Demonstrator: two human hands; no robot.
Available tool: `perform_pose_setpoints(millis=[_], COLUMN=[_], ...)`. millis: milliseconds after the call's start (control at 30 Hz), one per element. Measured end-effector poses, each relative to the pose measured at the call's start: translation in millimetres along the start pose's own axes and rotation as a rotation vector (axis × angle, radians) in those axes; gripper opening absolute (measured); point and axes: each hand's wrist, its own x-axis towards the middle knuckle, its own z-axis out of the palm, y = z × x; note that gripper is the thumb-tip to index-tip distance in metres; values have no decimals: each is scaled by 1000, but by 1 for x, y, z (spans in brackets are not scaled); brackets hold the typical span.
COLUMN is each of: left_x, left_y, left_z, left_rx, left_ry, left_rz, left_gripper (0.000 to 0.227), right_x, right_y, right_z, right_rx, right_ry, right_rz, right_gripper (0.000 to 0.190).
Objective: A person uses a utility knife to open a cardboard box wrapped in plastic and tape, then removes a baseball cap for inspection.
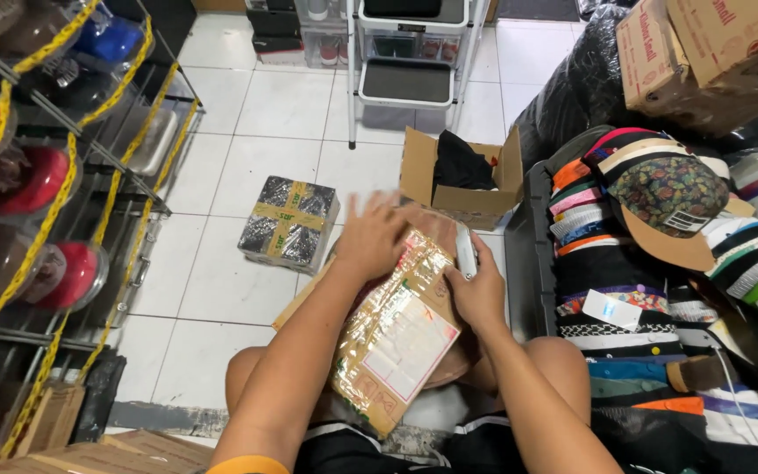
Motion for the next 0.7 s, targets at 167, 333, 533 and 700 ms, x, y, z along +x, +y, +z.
perform_pose_setpoints(millis=[167,333,533,700], left_x=[35,53,45,76], left_y=[-19,-24,-13,-36], left_z=[55,78,43,98], left_rx=[-106,-188,-239,-366], left_ry=[-16,-23,-154,-151], left_rz=[274,216,176,118], left_gripper=[72,92,61,41], right_x=[-3,7,6,11], right_y=[-3,20,13,21], right_z=[6,13,9,12], right_rx=[-79,-192,-181,-128], right_ry=[14,25,-9,-18], right_rz=[-206,-291,-281,-235], right_gripper=[71,71,70,70])
